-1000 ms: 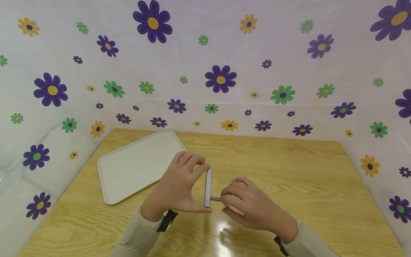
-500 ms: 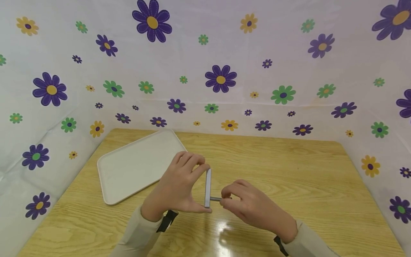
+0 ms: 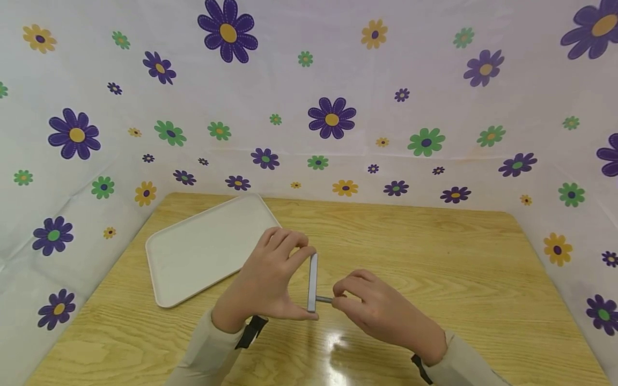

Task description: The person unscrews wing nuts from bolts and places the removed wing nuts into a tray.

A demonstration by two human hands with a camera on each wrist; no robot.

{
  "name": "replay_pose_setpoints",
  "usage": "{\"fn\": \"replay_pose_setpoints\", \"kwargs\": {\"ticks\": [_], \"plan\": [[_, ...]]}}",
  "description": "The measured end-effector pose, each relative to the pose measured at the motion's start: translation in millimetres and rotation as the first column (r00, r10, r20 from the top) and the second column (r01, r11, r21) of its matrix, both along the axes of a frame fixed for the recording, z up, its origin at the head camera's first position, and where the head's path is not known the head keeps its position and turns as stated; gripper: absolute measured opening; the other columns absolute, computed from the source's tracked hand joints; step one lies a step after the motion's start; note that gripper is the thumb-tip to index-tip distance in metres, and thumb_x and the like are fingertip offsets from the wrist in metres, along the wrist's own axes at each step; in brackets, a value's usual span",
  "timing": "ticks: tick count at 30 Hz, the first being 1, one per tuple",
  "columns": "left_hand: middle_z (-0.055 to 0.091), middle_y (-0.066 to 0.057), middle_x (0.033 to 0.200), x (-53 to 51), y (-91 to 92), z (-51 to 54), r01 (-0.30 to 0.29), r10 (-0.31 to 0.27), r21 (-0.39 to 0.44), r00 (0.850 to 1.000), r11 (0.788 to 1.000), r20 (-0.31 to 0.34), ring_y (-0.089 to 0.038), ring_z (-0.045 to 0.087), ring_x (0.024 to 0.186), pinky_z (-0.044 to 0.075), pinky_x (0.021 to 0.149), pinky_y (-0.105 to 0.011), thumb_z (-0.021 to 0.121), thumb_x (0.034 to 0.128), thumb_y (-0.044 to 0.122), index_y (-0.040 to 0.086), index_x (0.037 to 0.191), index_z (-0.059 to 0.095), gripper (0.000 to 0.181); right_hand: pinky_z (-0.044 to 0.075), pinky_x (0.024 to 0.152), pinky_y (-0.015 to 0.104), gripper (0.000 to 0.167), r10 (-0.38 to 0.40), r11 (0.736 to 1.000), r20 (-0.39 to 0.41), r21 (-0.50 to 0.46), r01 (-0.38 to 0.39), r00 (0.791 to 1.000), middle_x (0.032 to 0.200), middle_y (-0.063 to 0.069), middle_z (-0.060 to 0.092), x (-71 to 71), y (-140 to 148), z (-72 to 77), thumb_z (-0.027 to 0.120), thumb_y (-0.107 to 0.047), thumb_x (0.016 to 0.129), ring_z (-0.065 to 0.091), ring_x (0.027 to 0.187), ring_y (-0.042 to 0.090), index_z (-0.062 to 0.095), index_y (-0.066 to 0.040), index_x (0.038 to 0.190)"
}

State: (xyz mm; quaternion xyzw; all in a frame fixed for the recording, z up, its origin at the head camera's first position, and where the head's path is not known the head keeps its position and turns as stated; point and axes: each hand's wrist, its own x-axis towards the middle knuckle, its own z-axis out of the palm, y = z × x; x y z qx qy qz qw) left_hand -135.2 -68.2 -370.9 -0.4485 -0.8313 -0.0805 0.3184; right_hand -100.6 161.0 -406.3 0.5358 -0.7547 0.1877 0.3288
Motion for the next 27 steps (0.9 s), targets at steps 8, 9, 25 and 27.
{"fn": "replay_pose_setpoints", "kwargs": {"ticks": [8,9,25,27], "plan": [[0.050,0.001,0.101,0.8,1.5,0.0,0.009,-0.009,0.002,1.000,1.000,-0.004,-0.016,0.045,0.092,0.039,0.091,-0.037,0.061,0.0434,0.088,0.016,0.097,0.060,0.089,0.050,0.073,0.026,0.028,-0.015,0.999,0.026,0.048,0.014,1.000,0.091,0.002,0.058,2.4,0.1,1.3,0.038,-0.015,0.100,0.059,0.078,0.014,0.061,-0.011,0.086],[0.050,0.001,0.101,0.9,1.6,-0.1,0.010,-0.010,0.002,1.000,1.000,-0.003,-0.017,0.045,0.092,0.039,0.091,-0.037,0.061,0.0434,0.088,0.016,0.097,0.060,0.089,0.050,0.073,0.026,0.027,-0.014,0.999,0.029,0.051,0.013,0.999,0.092,0.002,0.058,2.7,-0.1,1.4,0.038,-0.015,0.100,0.059,0.078,0.014,0.061,-0.011,0.086],[0.051,0.000,0.102,1.3,-1.0,0.5,0.004,-0.004,0.001,1.000,1.000,-0.004,-0.017,0.047,0.094,0.040,0.091,-0.038,0.062,0.0437,0.087,0.016,0.098,0.061,0.090,0.047,0.081,0.029,0.029,0.042,0.998,0.022,0.041,-0.043,0.999,0.098,-0.001,0.062,5.6,1.6,2.3,0.041,-0.022,0.099,0.058,0.089,0.012,0.069,-0.014,0.100],[0.052,0.000,0.102,1.7,-1.2,1.0,0.004,-0.004,0.001,1.000,1.000,0.000,-0.017,0.047,0.094,0.040,0.091,-0.038,0.062,0.0439,0.087,0.016,0.098,0.061,0.089,0.046,0.082,0.030,0.029,0.053,0.998,0.032,0.031,-0.054,0.998,0.099,-0.001,0.062,5.8,2.0,2.8,0.041,-0.020,0.099,0.058,0.088,0.011,0.069,-0.014,0.104]]}}
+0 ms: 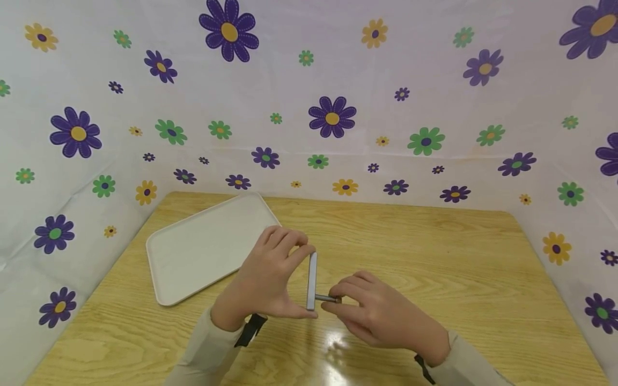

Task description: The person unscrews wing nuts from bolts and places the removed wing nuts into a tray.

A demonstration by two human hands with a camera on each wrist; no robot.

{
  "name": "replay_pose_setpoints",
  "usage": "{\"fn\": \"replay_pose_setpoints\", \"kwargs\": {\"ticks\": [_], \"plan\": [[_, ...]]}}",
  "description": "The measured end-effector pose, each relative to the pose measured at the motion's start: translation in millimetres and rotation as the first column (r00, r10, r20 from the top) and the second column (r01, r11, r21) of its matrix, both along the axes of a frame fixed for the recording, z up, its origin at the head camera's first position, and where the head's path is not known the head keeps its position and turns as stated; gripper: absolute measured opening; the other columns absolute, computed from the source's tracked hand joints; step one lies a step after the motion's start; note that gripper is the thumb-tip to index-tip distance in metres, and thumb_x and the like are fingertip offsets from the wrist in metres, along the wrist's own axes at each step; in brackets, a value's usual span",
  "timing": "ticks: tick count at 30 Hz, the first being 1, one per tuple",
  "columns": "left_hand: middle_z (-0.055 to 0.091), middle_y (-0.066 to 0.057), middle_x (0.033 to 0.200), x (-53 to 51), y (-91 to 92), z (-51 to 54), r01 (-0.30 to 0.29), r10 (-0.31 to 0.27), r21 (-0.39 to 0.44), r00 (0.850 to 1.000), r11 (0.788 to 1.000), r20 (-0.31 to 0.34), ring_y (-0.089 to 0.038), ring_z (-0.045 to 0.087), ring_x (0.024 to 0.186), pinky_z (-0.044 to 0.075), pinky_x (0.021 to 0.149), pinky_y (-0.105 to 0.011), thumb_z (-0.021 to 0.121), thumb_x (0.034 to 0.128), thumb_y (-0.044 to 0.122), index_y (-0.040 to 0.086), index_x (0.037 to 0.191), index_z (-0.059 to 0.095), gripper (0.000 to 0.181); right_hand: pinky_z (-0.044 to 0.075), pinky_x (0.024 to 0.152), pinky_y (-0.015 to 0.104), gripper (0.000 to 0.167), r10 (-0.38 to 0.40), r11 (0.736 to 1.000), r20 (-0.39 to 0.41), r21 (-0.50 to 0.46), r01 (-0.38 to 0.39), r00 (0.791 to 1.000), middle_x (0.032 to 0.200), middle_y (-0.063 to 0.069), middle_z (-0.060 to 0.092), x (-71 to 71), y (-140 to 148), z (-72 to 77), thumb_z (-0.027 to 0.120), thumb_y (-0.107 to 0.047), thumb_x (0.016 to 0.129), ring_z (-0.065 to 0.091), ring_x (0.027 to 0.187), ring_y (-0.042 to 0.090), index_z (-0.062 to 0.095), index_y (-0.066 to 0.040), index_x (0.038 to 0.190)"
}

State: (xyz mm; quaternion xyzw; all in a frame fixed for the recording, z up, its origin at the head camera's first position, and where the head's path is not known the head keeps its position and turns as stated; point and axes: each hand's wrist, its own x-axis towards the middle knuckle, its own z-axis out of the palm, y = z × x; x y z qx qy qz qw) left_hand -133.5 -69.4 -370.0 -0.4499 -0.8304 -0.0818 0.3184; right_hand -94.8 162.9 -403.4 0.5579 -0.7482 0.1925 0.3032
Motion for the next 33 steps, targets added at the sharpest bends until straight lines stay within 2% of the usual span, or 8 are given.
{"fn": "replay_pose_setpoints", "kwargs": {"ticks": [5,10,18,21,27,33], "plan": [[0.052,0.001,0.102,-0.1,0.2,0.2,0.005,-0.005,0.004,1.000,1.000,0.001,-0.017,0.047,0.094,0.040,0.091,-0.037,0.062,0.0439,0.087,0.016,0.097,0.060,0.089,0.045,0.083,0.029,0.025,0.005,1.000,0.046,-0.030,-0.004,0.999,0.099,-0.002,0.061,-0.8,-0.2,0.8,0.046,-0.023,0.098,0.057,0.088,0.011,0.066,-0.013,0.108],[0.051,0.001,0.101,-0.3,0.3,-0.2,0.003,-0.003,0.000,1.000,1.000,-0.011,-0.017,0.046,0.093,0.040,0.090,-0.037,0.060,0.0440,0.089,0.016,0.096,0.059,0.089,0.043,0.086,0.025,0.020,-0.026,0.998,0.121,-0.051,0.032,0.992,0.098,-0.003,0.061,-1.6,-1.1,-0.2,0.052,-0.027,0.095,0.056,0.090,0.012,0.063,-0.010,0.098],[0.051,0.001,0.101,0.7,0.7,0.0,0.000,0.000,-0.004,1.000,1.000,-0.013,-0.017,0.046,0.093,0.040,0.091,-0.037,0.060,0.0440,0.089,0.016,0.097,0.060,0.089,0.044,0.086,0.018,0.019,-0.024,0.996,0.153,-0.082,0.036,0.988,0.099,0.000,0.057,-0.9,-3.0,-2.6,0.049,-0.024,0.096,0.054,0.092,0.012,0.059,-0.008,0.091],[0.051,0.001,0.101,0.4,0.7,-0.2,0.000,0.000,-0.001,1.000,1.000,-0.011,-0.017,0.046,0.093,0.040,0.091,-0.037,0.060,0.0439,0.088,0.016,0.097,0.060,0.089,0.044,0.085,0.016,0.018,-0.003,0.995,0.188,-0.100,0.022,0.982,0.097,0.000,0.056,-1.3,-3.7,-2.7,0.049,-0.022,0.096,0.054,0.090,0.010,0.058,-0.008,0.090],[0.051,0.001,0.101,-0.1,1.7,-0.9,0.006,-0.006,0.009,1.000,1.000,-0.013,-0.017,0.046,0.093,0.040,0.091,-0.037,0.061,0.0433,0.088,0.016,0.097,0.061,0.090,0.045,0.084,0.012,0.018,0.049,0.989,0.288,-0.151,-0.005,0.956,0.094,0.000,0.056,-1.9,-4.3,-2.5,0.049,-0.021,0.096,0.055,0.085,0.008,0.056,-0.007,0.088],[0.051,0.000,0.101,-0.9,1.5,-1.3,0.004,-0.004,0.008,1.000,1.000,-0.013,-0.017,0.046,0.093,0.040,0.091,-0.037,0.060,0.0437,0.088,0.015,0.097,0.062,0.090,0.045,0.081,0.014,0.013,0.124,0.978,0.279,-0.199,-0.069,0.952,0.094,0.002,0.055,-5.7,-4.4,-4.9,0.050,-0.015,0.095,0.053,0.086,0.009,0.056,-0.007,0.087]]}}
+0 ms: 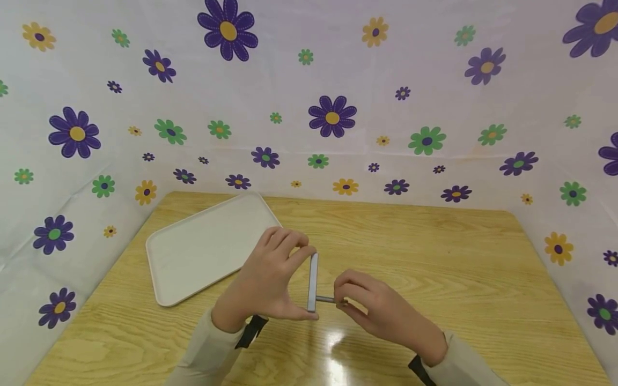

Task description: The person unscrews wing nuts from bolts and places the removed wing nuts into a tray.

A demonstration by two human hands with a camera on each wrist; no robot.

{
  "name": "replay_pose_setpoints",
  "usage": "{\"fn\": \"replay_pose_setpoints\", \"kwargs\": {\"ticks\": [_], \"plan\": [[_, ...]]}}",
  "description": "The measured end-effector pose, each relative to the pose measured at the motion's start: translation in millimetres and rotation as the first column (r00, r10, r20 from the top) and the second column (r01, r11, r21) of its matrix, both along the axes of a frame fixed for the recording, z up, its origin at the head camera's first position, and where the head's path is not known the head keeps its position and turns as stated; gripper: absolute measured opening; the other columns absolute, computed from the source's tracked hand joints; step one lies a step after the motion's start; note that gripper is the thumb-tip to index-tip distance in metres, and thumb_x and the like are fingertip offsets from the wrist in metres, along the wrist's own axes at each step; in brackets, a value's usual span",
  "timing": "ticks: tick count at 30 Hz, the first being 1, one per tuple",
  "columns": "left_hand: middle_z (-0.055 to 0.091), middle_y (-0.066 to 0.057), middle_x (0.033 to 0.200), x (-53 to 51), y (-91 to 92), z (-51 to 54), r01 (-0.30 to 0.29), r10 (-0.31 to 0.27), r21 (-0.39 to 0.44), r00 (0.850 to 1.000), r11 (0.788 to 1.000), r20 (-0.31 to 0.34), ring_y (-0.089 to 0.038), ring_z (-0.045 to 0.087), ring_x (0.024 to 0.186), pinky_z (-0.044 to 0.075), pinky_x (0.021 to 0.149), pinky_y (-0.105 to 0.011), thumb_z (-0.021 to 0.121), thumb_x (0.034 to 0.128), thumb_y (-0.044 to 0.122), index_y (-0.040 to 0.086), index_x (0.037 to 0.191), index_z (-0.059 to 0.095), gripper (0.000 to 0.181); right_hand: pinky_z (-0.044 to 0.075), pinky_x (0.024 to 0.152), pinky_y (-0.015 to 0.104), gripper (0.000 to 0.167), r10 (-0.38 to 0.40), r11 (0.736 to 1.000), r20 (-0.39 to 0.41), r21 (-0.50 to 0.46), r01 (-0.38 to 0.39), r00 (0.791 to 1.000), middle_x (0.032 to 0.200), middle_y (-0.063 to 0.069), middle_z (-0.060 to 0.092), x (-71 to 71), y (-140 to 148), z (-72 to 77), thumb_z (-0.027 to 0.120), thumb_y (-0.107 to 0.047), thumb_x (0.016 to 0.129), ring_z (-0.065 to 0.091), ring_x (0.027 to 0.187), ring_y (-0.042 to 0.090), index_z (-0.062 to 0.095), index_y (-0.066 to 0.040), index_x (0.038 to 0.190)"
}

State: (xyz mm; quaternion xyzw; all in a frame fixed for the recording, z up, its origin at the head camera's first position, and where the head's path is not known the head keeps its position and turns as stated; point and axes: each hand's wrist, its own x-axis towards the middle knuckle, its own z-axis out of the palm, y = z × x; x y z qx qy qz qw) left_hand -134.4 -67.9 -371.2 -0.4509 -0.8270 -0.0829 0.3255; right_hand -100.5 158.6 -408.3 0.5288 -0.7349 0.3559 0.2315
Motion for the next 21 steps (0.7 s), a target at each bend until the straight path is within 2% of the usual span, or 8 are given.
{"fn": "replay_pose_setpoints", "kwargs": {"ticks": [5,8,12,15,21], "plan": [[0.051,0.001,0.101,-0.1,0.2,0.1,-0.001,0.001,-0.002,1.000,1.000,0.003,-0.017,0.046,0.093,0.040,0.091,-0.037,0.060,0.0437,0.088,0.016,0.098,0.062,0.091,0.046,0.073,0.016,0.009,0.055,0.998,-0.010,-0.029,-0.055,0.998,0.096,0.005,0.054,-2.5,0.6,-2.6,0.051,-0.011,0.094,0.052,0.086,0.011,0.057,-0.009,0.088],[0.051,0.001,0.101,0.4,0.3,0.1,-0.001,0.001,-0.003,1.000,1.000,0.001,-0.017,0.047,0.093,0.040,0.091,-0.037,0.061,0.0433,0.088,0.016,0.097,0.061,0.090,0.046,0.075,0.018,0.003,0.088,0.995,0.040,-0.044,-0.086,0.995,0.098,0.006,0.053,-2.6,1.3,-4.2,0.058,-0.011,0.091,0.052,0.088,0.012,0.057,-0.010,0.088],[0.051,0.001,0.101,1.0,0.0,0.3,-0.002,0.002,-0.004,1.000,1.000,-0.008,-0.017,0.047,0.093,0.040,0.091,-0.037,0.061,0.0430,0.088,0.016,0.097,0.061,0.090,0.046,0.080,0.020,0.005,0.129,0.989,0.107,-0.083,-0.121,0.986,0.100,0.006,0.052,-2.5,1.6,-6.8,0.063,-0.011,0.088,0.051,0.092,0.013,0.058,-0.010,0.089],[0.051,0.001,0.100,1.2,-0.3,0.5,-0.005,0.005,-0.004,1.000,1.000,-0.005,-0.017,0.047,0.093,0.040,0.091,-0.037,0.062,0.0430,0.088,0.016,0.097,0.061,0.090,0.046,0.082,0.020,0.005,0.120,0.989,0.130,-0.100,-0.107,0.984,0.101,0.006,0.053,-2.2,1.7,-8.1,0.063,-0.013,0.089,0.052,0.093,0.013,0.060,-0.010,0.091],[0.052,0.001,0.101,2.0,0.1,1.7,-0.018,0.018,-0.014,1.000,1.000,0.013,-0.017,0.047,0.094,0.039,0.091,-0.036,0.064,0.0437,0.086,0.016,0.097,0.062,0.088,0.046,0.083,0.017,0.016,0.054,0.996,0.169,-0.077,-0.042,0.984,0.100,0.004,0.057,0.0,2.1,-6.2,0.069,-0.011,0.084,0.054,0.092,0.011,0.059,-0.010,0.097]]}}
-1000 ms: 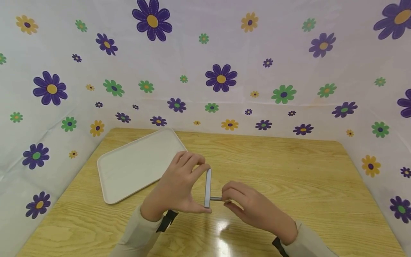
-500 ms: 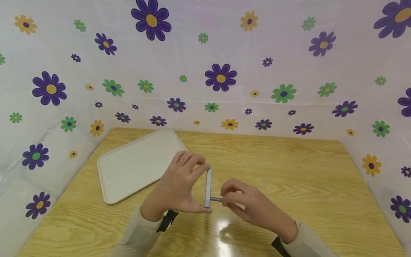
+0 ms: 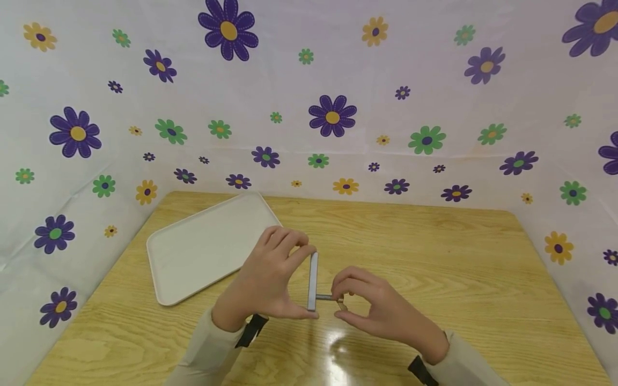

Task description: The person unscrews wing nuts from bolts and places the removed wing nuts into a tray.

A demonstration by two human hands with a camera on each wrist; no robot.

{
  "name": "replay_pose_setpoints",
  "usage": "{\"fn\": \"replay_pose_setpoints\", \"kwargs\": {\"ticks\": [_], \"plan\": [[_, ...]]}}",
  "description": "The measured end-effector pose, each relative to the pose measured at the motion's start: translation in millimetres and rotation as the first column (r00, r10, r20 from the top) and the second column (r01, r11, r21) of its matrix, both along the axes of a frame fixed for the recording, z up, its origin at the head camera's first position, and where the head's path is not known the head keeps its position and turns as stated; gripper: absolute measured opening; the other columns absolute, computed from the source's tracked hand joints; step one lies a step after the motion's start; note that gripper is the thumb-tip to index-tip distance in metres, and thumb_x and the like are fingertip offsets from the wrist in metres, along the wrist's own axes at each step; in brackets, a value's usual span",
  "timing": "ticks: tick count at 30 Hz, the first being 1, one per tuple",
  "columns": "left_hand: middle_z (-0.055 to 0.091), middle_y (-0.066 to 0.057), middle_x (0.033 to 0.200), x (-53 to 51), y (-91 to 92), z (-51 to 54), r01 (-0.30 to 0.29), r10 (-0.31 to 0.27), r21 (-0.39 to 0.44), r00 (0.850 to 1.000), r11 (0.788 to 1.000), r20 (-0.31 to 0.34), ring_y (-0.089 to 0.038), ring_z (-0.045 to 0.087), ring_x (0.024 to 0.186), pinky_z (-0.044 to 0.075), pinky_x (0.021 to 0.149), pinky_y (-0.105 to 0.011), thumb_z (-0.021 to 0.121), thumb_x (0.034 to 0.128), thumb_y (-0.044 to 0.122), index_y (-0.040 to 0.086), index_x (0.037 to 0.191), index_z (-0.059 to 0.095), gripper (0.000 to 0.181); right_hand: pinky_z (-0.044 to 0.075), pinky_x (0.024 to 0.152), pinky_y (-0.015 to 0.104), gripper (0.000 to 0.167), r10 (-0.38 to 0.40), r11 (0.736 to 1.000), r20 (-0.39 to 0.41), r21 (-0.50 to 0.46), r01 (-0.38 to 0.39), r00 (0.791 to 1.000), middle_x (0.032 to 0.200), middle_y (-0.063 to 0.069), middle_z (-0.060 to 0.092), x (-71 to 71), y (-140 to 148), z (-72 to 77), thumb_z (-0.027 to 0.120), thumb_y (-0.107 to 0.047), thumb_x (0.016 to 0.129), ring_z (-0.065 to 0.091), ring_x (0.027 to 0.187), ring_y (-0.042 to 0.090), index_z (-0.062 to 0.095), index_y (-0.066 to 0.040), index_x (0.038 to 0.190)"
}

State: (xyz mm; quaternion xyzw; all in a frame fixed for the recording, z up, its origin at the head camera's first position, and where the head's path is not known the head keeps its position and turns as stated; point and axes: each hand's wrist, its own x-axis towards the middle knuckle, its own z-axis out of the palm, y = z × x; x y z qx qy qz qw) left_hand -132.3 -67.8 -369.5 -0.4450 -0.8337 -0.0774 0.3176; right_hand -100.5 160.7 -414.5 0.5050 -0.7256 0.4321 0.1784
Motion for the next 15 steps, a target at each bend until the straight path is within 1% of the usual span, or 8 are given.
{"fn": "replay_pose_setpoints", "kwargs": {"ticks": [4,7,11,15], "plan": [[0.052,0.001,0.101,0.1,0.1,0.9,0.000,0.000,0.002,1.000,1.000,0.001,-0.017,0.047,0.093,0.039,0.092,-0.036,0.064,0.0431,0.085,0.016,0.097,0.062,0.088,0.046,0.086,0.016,0.013,-0.038,0.999,0.025,0.039,0.037,0.999,0.097,0.001,0.058,1.9,0.5,3.4,0.067,-0.017,0.086,0.056,0.091,0.009,0.058,-0.011,0.092],[0.052,0.002,0.100,0.2,0.1,1.5,0.003,-0.003,0.005,1.000,1.000,0.002,-0.017,0.047,0.093,0.039,0.091,-0.036,0.065,0.0430,0.085,0.016,0.097,0.062,0.088,0.047,0.083,0.015,0.013,-0.056,0.997,0.041,0.051,0.054,0.998,0.095,0.000,0.058,3.3,0.6,5.7,0.063,-0.021,0.088,0.056,0.088,0.008,0.057,-0.010,0.091],[0.052,0.002,0.101,0.5,0.0,1.9,0.003,-0.003,0.001,1.000,1.000,0.003,-0.017,0.047,0.094,0.040,0.092,-0.036,0.064,0.0432,0.086,0.016,0.097,0.062,0.088,0.049,0.074,0.016,0.015,-0.051,0.998,0.040,0.045,0.049,0.998,0.094,0.001,0.058,4.5,-0.3,7.2,0.062,-0.018,0.088,0.058,0.083,0.008,0.057,-0.006,0.096],[0.052,0.001,0.101,1.1,-0.3,2.0,-0.002,0.002,-0.003,1.000,1.000,0.005,-0.017,0.047,0.094,0.040,0.092,-0.037,0.064,0.0430,0.086,0.016,0.098,0.062,0.089,0.050,0.074,0.015,0.018,-0.055,0.998,0.031,0.041,0.053,0.998,0.095,0.003,0.058,5.6,-0.6,7.5,0.061,-0.016,0.088,0.060,0.082,0.009,0.058,-0.004,0.102]]}}
